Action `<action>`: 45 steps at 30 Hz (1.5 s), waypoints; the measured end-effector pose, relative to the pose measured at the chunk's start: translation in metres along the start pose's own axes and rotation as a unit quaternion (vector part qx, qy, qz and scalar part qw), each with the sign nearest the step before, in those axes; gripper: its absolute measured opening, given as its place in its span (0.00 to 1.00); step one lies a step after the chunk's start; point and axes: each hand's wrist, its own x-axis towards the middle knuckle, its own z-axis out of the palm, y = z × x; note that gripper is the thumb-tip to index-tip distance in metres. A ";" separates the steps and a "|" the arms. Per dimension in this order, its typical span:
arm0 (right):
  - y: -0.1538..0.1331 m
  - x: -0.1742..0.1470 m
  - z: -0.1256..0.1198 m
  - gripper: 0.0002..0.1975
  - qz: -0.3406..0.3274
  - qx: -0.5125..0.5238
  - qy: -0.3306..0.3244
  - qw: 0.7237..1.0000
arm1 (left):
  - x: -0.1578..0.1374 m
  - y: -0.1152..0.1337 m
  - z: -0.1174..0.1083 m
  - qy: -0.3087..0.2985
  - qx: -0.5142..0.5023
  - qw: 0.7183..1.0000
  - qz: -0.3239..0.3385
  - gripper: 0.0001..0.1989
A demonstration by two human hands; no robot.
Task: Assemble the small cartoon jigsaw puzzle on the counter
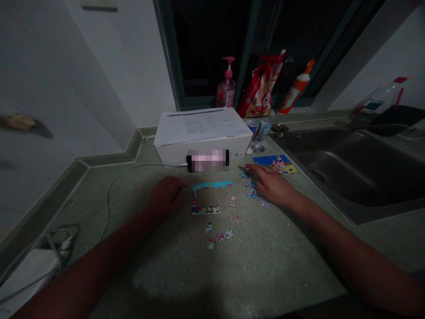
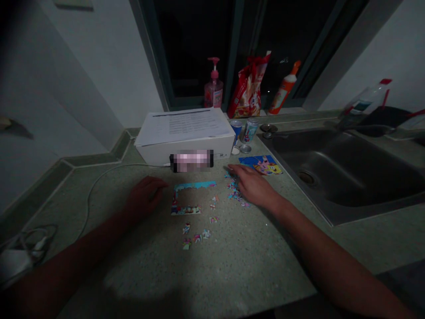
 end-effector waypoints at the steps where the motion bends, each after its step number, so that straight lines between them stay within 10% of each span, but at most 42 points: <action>1: 0.000 0.000 0.000 0.37 -0.003 0.000 -0.003 1.000 | 0.000 0.000 0.000 0.000 -0.001 1.000 -0.001 0.12; 45: 0.017 -0.002 0.000 0.38 0.070 -0.030 0.022 0.997 | 0.000 0.001 -0.002 -0.009 -0.008 1.000 -0.011 0.11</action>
